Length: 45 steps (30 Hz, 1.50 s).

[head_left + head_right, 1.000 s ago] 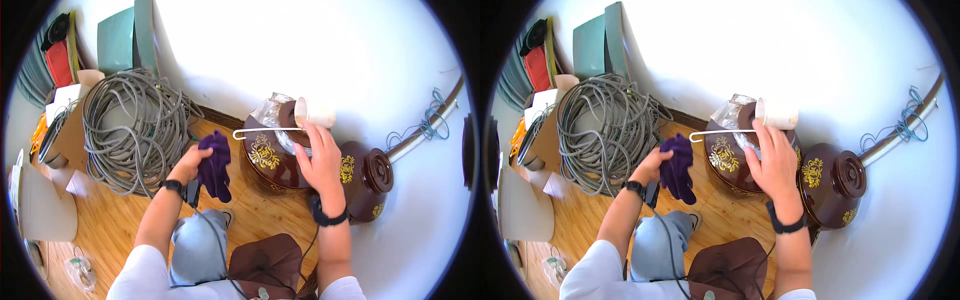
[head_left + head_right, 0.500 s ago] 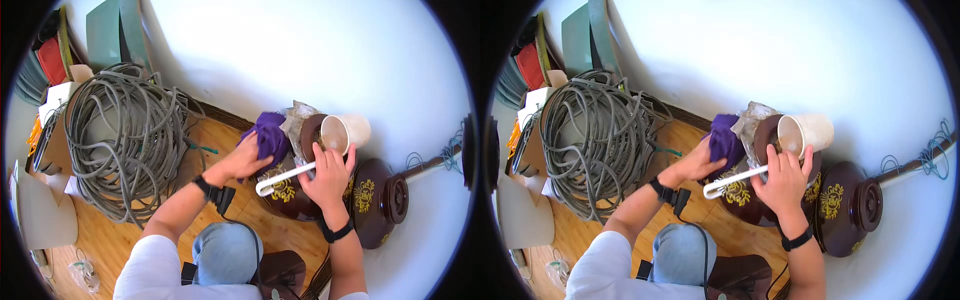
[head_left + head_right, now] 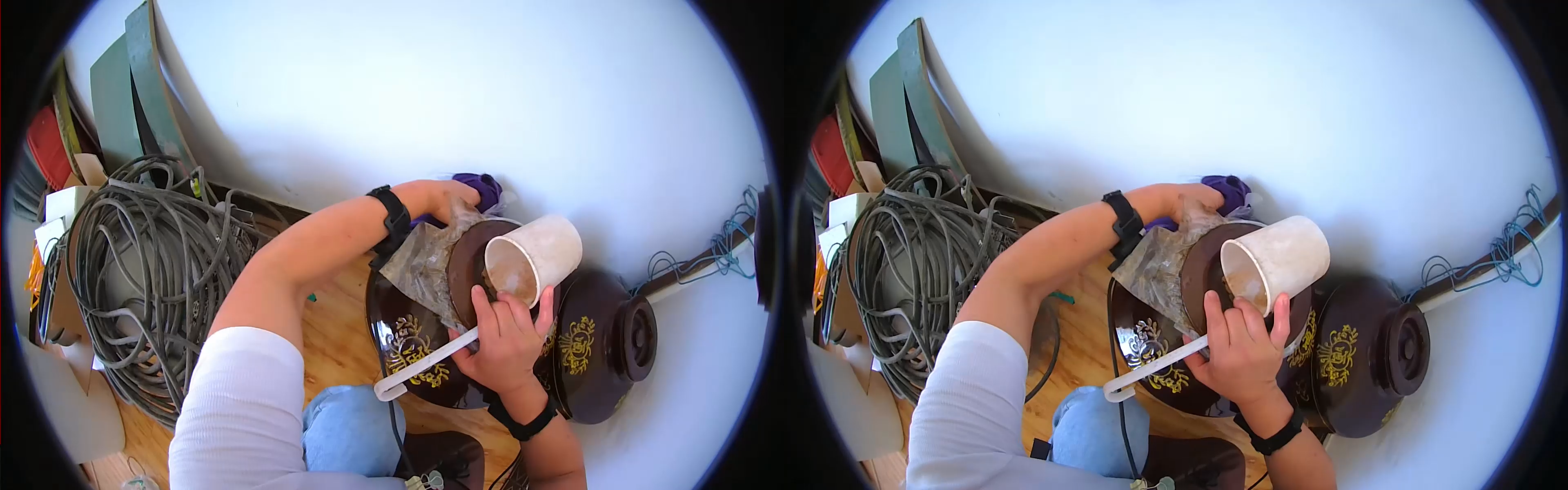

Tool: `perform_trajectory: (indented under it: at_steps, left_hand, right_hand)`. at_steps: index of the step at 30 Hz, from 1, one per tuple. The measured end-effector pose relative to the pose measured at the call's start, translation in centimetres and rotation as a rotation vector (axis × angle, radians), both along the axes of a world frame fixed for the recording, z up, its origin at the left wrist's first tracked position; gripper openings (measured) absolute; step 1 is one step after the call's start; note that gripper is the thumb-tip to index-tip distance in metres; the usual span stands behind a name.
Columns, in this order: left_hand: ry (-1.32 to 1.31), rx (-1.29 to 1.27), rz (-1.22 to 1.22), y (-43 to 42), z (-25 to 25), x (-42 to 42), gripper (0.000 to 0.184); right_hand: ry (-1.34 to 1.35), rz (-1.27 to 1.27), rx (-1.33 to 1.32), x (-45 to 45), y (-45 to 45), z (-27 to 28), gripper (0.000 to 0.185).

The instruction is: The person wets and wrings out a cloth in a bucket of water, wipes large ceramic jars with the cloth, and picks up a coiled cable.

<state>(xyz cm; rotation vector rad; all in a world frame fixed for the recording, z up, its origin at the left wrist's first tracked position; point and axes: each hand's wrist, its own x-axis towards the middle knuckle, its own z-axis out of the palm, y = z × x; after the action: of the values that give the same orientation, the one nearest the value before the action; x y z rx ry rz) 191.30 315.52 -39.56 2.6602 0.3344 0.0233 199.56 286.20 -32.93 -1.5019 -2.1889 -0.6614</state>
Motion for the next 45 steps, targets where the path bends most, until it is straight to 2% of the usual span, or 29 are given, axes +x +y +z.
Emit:
perform_trajectory:
  at_steps: [2, 5, 6, 9, 11, 14, 16, 17, 18, 19, 20, 21, 22, 23, 25, 26, 28, 30, 32, 34, 35, 37, 38, 40, 41, 43, 44, 45]
  left_hand:
    - [-0.065, -0.178, 0.022, -0.7, -0.2, -1.1, 0.027]
    - [-0.364, -0.270, -0.093, -2.9, -0.4, -3.7, 0.036]
    - [-0.417, -0.243, -0.104, -3.4, -0.6, -4.0, 0.040]
    - [-0.561, 0.046, -0.107, -3.3, -2.5, -4.9, 0.053]
    - [-0.526, 0.031, -0.031, -3.9, -4.2, -5.8, 0.054]
    - [-0.334, -0.257, 0.277, -7.8, -3.1, -8.7, 0.056]
    - [-0.324, 0.045, 0.545, -12.8, -1.4, -10.1, 0.064]
    - [-0.392, -0.176, 0.727, -15.3, -0.5, -10.4, 0.066]
    - [-0.449, -0.078, 0.648, -16.9, -1.2, -11.2, 0.066]
    - [-0.682, 0.055, 0.638, -18.9, -1.5, -11.4, 0.059]
    - [-0.662, 0.111, 0.638, -20.7, -2.6, -12.2, 0.056]
    - [-0.475, 0.114, 0.679, -23.6, -2.4, -13.3, 0.055]
    - [-0.520, 0.248, 0.461, -24.7, -4.2, -14.2, 0.056]
    - [-0.638, 0.091, 0.592, -28.7, -2.8, -13.8, 0.056]
    - [-0.713, -0.117, 0.551, -33.7, -4.2, -14.3, 0.054]
    - [-0.592, -0.040, 0.406, -35.3, -3.0, -14.7, 0.047]
    - [-0.571, -0.082, 0.337, -36.3, -2.7, -15.8, 0.041]
    - [-0.746, -0.683, 0.674, -36.7, -2.0, -15.9, 0.037]
    - [-0.837, -0.615, 0.662, -34.9, -0.8, -15.4, 0.034]
    - [-0.994, -0.363, 0.580, -32.8, 1.1, -14.5, 0.033]
    - [-0.989, -0.363, 0.577, -31.8, 1.4, -14.4, 0.033]
    - [-1.102, -0.629, 0.650, -29.8, 0.6, -14.2, 0.036]
    - [-1.093, -0.627, 0.636, -29.2, -0.4, -14.0, 0.036]
    - [-1.335, -0.678, 0.677, -28.4, -3.2, -14.3, 0.040]
    - [-1.111, -0.116, 0.831, -27.8, -4.1, -15.7, 0.039]
    - [-1.356, -0.350, 0.821, -27.0, -3.8, -18.0, 0.040]
    - [-1.746, -1.195, 0.581, -26.5, -3.5, -18.8, 0.042]
    - [-1.799, -1.096, 0.555, -26.3, -2.0, -19.3, 0.047]
  right_hand:
    - [0.008, -0.003, -0.003, 0.0, -0.1, 0.0, 0.053]
    - [0.017, 0.014, 0.015, 0.1, -0.1, -0.2, 0.052]
    - [0.026, 0.019, 0.004, 0.1, 0.0, -0.1, 0.052]
    - [0.047, 0.029, 0.030, 0.0, 0.0, -0.1, 0.052]
    - [0.060, 0.048, 0.048, 0.1, 0.1, -0.1, 0.050]
    - [0.088, 0.079, 0.077, 0.2, 0.0, -0.3, 0.049]
    - [0.102, 0.105, 0.087, 0.3, 0.0, -0.3, 0.049]
    - [0.116, 0.114, 0.102, 0.3, 0.0, -0.4, 0.049]
    - [0.122, 0.117, 0.116, 0.3, 0.0, -0.5, 0.049]
    - [0.123, 0.118, 0.105, 0.3, -0.1, -0.4, 0.049]
    - [0.122, 0.119, 0.092, 0.3, -0.2, -0.4, 0.048]
    - [0.125, 0.118, 0.110, 0.2, -0.3, -0.3, 0.048]
    - [0.135, 0.127, 0.114, 0.1, -0.4, -0.2, 0.047]
    - [0.142, 0.136, 0.119, 0.1, -0.5, -0.1, 0.047]
    - [0.137, 0.136, 0.132, 0.2, -0.5, -0.1, 0.046]
    - [0.136, 0.139, 0.121, 0.2, -0.6, -0.1, 0.046]
    - [0.139, 0.136, 0.128, 0.2, -0.7, -0.1, 0.045]
    - [0.144, 0.151, 0.159, 0.3, -0.7, -0.3, 0.045]
    - [0.160, 0.138, 0.171, 0.2, -0.8, -0.1, 0.039]
    - [0.223, 0.138, 0.180, 0.2, -0.9, 0.1, 0.032]
    - [0.254, 0.116, 0.192, 0.1, -1.0, 0.3, 0.029]
    - [0.276, 0.106, 0.222, 0.2, -0.9, -0.4, 0.027]
    - [0.290, 0.099, 0.262, 0.5, -0.6, -0.6, 0.026]
    - [0.306, 0.139, 0.291, 0.6, -0.3, -0.7, 0.022]
    - [0.319, 0.143, 0.291, 0.9, -0.4, -0.8, 0.021]
    - [0.330, 0.145, 0.282, 1.1, -0.4, -1.0, 0.020]
    - [0.333, 0.160, 0.290, 1.1, -0.4, -1.0, 0.020]
    - [0.336, 0.176, 0.299, 1.2, -0.4, -1.0, 0.020]
